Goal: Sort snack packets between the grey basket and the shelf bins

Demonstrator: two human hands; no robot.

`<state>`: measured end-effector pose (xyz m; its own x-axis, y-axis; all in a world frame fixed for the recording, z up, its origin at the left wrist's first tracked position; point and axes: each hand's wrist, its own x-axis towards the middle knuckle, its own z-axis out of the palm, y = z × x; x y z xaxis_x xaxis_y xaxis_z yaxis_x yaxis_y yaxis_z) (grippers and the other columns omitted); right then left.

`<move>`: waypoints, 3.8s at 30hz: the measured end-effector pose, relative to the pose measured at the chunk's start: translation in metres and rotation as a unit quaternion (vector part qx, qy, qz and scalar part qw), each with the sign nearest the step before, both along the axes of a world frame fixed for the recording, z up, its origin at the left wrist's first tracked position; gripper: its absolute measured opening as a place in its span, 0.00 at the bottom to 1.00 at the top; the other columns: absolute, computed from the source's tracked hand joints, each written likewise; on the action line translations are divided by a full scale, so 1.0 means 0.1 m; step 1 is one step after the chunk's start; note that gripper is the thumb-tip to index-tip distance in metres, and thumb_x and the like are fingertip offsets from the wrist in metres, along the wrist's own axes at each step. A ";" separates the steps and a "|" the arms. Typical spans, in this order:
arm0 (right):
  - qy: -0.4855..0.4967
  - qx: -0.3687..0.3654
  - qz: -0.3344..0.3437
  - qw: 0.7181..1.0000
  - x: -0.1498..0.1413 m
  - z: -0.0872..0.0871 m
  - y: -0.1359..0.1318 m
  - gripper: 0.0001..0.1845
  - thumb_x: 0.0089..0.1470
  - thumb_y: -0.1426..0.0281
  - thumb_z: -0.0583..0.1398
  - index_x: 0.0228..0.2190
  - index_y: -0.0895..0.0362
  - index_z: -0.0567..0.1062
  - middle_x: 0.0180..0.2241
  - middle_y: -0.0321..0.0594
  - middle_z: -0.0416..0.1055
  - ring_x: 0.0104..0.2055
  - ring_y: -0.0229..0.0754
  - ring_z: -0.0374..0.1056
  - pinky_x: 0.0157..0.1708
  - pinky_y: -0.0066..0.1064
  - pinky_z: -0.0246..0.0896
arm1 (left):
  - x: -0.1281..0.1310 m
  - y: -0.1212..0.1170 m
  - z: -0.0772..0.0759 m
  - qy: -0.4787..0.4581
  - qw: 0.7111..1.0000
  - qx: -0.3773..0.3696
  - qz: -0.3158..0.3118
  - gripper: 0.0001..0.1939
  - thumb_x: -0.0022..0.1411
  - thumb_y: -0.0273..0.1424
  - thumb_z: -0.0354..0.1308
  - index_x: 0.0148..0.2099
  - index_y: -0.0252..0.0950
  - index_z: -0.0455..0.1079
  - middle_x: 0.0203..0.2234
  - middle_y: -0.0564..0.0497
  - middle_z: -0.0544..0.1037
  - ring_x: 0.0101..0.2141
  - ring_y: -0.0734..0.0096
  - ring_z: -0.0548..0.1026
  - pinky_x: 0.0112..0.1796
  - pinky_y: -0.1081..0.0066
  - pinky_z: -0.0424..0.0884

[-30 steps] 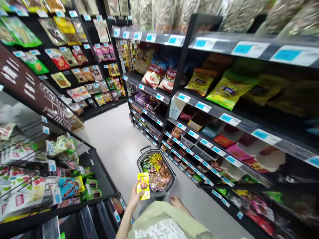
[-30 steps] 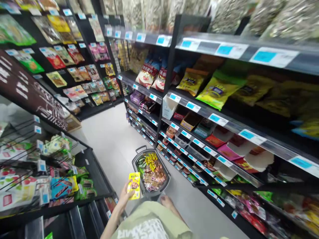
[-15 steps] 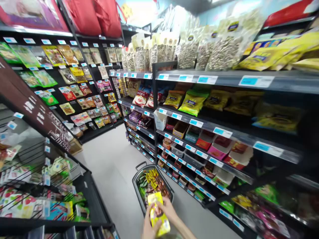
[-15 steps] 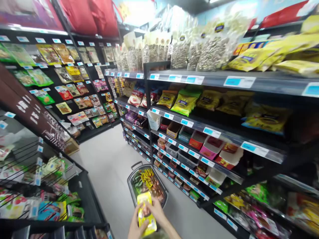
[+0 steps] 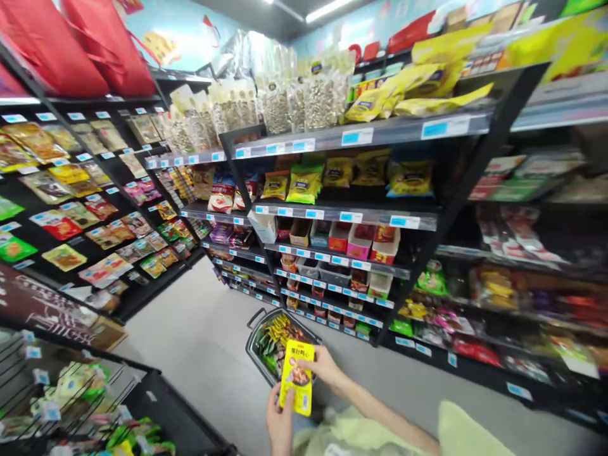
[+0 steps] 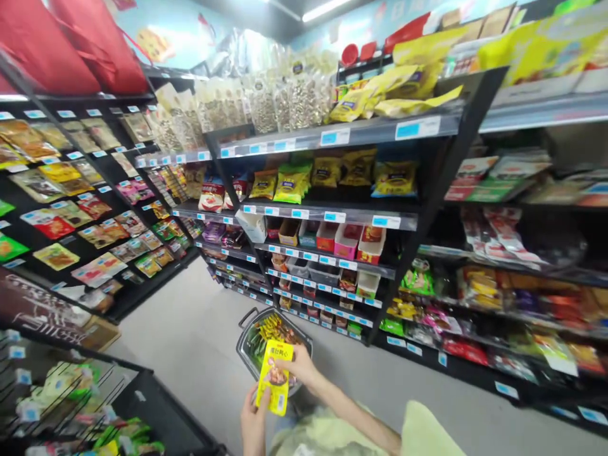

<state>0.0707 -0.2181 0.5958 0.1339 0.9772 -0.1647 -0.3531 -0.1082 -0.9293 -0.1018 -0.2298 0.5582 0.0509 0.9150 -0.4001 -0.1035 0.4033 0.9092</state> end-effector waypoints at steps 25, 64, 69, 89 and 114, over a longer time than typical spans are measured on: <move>-0.018 -0.008 0.028 0.999 -0.01 0.33 -0.71 0.26 0.43 0.51 0.69 0.38 0.59 0.81 0.36 0.47 0.80 0.37 0.52 0.75 0.43 0.44 0.68 | 0.34 -0.26 0.54 -0.116 0.992 0.043 -0.020 0.23 0.41 0.39 0.74 0.39 0.33 0.74 0.35 0.44 0.82 0.36 0.58 0.79 0.38 0.67 0.73; -0.044 -0.010 -0.148 0.988 0.13 0.24 -0.83 0.22 0.47 0.52 0.67 0.30 0.59 0.82 0.27 0.40 0.77 0.28 0.44 0.70 0.30 0.32 0.67 | 0.41 -0.31 0.77 0.058 0.968 0.233 -0.076 0.22 0.53 0.34 0.67 0.50 0.38 0.68 0.43 0.46 0.73 0.41 0.65 0.73 0.37 0.72 0.69; -0.038 -0.011 -0.159 0.987 0.17 0.22 -0.86 0.17 0.48 0.55 0.67 0.30 0.57 0.82 0.28 0.40 0.78 0.30 0.45 0.72 0.32 0.33 0.67 | 0.39 -0.35 0.88 0.192 0.883 0.377 -0.204 0.30 0.48 0.25 0.68 0.54 0.43 0.69 0.57 0.45 0.66 0.58 0.54 0.64 0.56 0.54 0.65; -0.036 -0.071 0.038 0.996 0.13 0.20 -0.88 0.31 0.48 0.43 0.61 0.27 0.60 0.81 0.27 0.46 0.77 0.26 0.41 0.68 0.24 0.28 0.60 | 0.49 -0.43 0.77 0.046 0.990 0.116 -0.071 0.27 0.61 0.50 0.55 0.45 0.29 0.76 0.34 0.39 0.83 0.33 0.55 0.81 0.35 0.63 0.76; 0.112 -0.086 -0.109 0.984 0.24 0.41 -0.98 0.23 0.40 0.59 0.72 0.38 0.57 0.78 0.36 0.44 0.80 0.34 0.49 0.76 0.33 0.35 0.70 | 0.55 -0.58 0.97 -0.082 0.943 0.038 -0.319 0.20 0.52 0.44 0.67 0.38 0.32 0.75 0.32 0.44 0.80 0.26 0.64 0.79 0.31 0.66 0.75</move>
<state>0.0946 -0.3161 0.6370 0.2790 0.8844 -0.3742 -0.5787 -0.1561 -0.8005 -0.0471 -0.2879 0.6554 0.6564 0.7032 -0.2733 -0.0038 0.3654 0.9308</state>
